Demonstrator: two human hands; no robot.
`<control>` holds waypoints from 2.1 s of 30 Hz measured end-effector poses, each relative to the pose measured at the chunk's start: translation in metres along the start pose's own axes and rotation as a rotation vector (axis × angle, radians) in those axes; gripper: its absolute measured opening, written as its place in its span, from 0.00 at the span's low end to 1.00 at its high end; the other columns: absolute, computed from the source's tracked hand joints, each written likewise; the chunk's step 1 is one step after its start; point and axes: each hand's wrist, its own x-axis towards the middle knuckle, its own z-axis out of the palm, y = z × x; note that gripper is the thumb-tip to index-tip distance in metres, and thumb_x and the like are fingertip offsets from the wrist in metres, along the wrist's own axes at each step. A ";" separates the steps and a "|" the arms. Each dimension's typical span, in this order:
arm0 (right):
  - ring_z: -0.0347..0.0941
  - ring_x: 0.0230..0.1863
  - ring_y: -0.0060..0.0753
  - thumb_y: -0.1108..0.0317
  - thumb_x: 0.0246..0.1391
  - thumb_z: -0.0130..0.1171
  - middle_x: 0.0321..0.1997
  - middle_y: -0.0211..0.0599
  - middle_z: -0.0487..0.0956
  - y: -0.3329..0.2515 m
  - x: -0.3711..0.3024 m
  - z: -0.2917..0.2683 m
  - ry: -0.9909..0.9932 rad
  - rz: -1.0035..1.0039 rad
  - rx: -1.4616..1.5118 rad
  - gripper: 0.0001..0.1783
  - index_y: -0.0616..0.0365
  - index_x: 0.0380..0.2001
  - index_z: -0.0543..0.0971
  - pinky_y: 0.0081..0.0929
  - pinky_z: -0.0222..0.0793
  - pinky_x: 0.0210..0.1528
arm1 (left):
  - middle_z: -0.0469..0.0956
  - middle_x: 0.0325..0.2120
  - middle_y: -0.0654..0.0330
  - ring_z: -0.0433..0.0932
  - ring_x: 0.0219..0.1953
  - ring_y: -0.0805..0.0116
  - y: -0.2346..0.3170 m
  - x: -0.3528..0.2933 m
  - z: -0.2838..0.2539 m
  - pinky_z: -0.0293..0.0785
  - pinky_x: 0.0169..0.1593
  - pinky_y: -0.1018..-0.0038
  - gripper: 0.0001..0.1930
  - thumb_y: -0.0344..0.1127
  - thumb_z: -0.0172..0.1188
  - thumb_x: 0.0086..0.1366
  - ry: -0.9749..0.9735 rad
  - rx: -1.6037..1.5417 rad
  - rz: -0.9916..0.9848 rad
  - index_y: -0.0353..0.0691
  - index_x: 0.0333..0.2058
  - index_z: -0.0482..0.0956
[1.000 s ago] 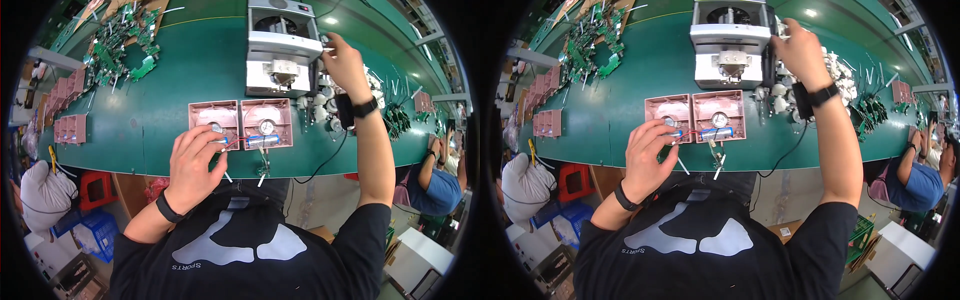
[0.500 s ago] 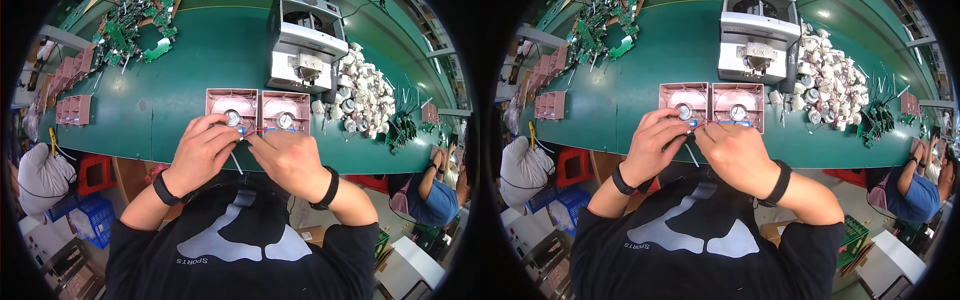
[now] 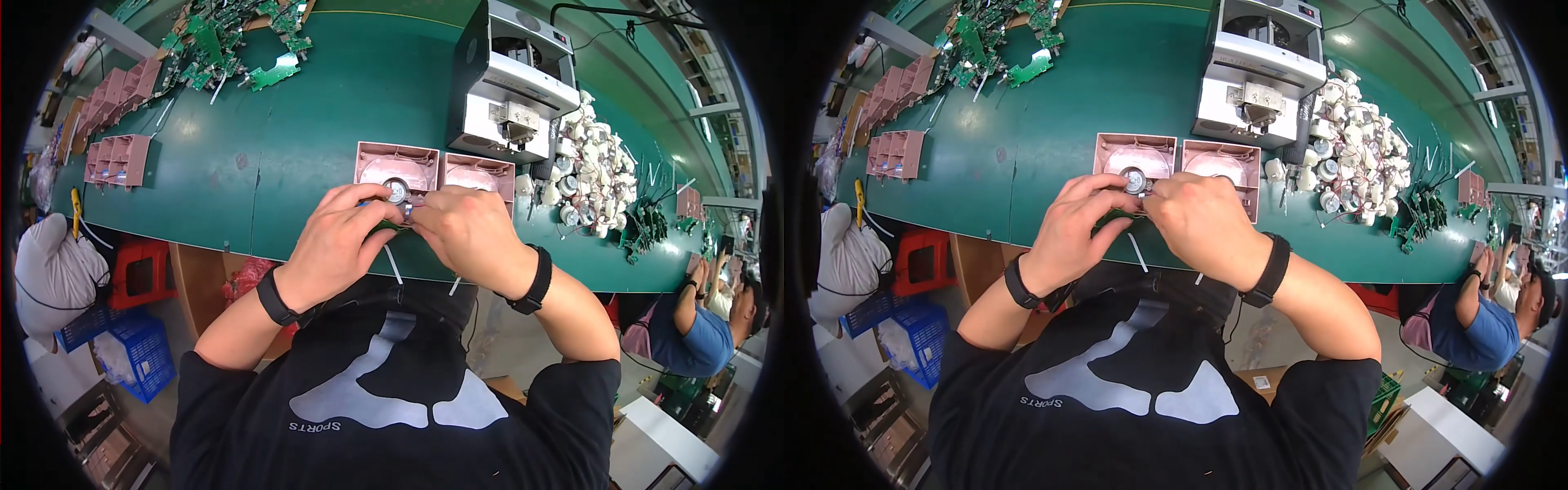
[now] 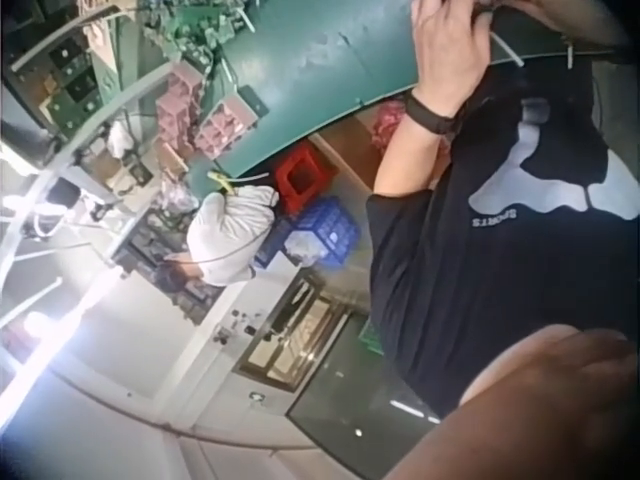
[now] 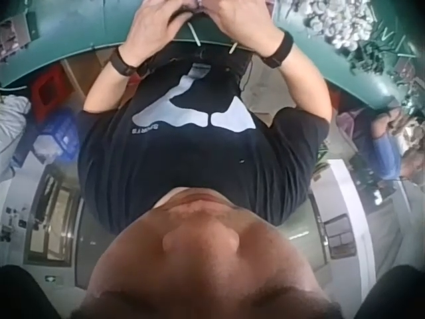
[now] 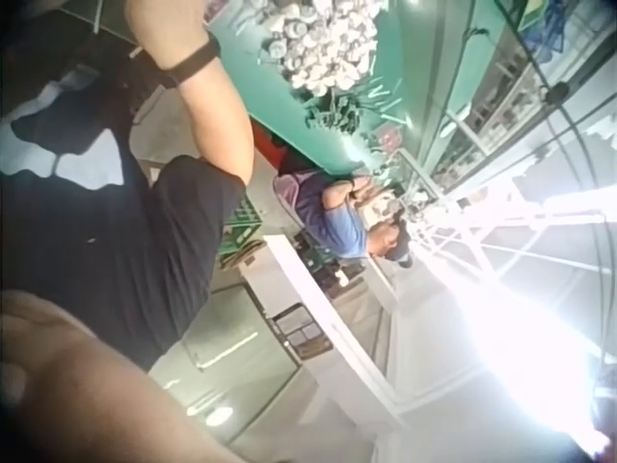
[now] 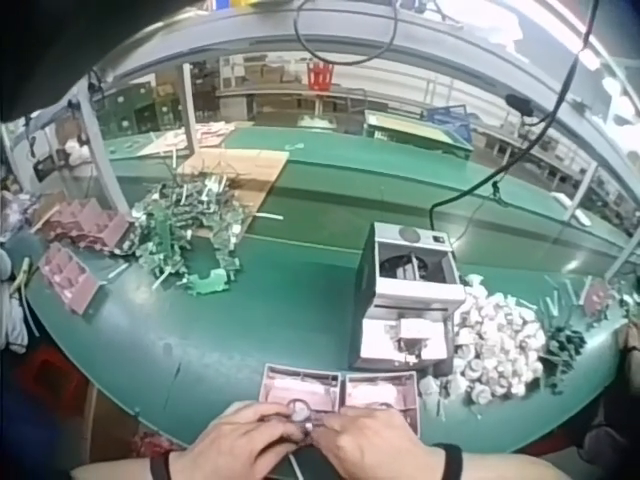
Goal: The person uses a power screwdriver on a pink plastic housing, fits a motor into it, and then installs a circuit board. They secure the components with screws using the power screwdriver before setting the assembly aside.
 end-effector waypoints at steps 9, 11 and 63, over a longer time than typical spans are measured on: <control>0.77 0.34 0.35 0.70 0.49 0.64 0.30 0.31 0.77 0.002 0.003 -0.011 0.003 -0.097 -0.094 0.04 0.56 0.30 0.81 0.36 0.75 0.33 | 0.83 0.47 0.59 0.77 0.59 0.54 0.005 0.001 -0.005 0.71 0.61 0.57 0.13 0.31 0.75 0.54 0.023 0.068 0.081 0.41 0.38 0.83; 0.77 0.35 0.35 0.71 0.48 0.63 0.31 0.31 0.77 0.002 0.005 -0.010 -0.022 -0.117 -0.110 0.04 0.56 0.29 0.80 0.35 0.75 0.33 | 0.83 0.46 0.60 0.77 0.59 0.55 0.008 0.003 -0.001 0.71 0.61 0.58 0.13 0.30 0.74 0.53 0.036 0.075 0.071 0.41 0.37 0.84; 0.86 0.40 0.51 0.56 0.51 0.65 0.35 0.52 0.87 -0.023 0.015 -0.001 -0.102 0.785 -0.181 0.17 0.61 0.32 0.88 0.46 0.82 0.43 | 0.81 0.29 0.67 0.72 0.28 0.82 -0.141 0.004 -0.041 0.69 0.33 0.81 0.13 0.41 0.63 0.75 0.433 -0.555 -0.428 0.36 0.45 0.83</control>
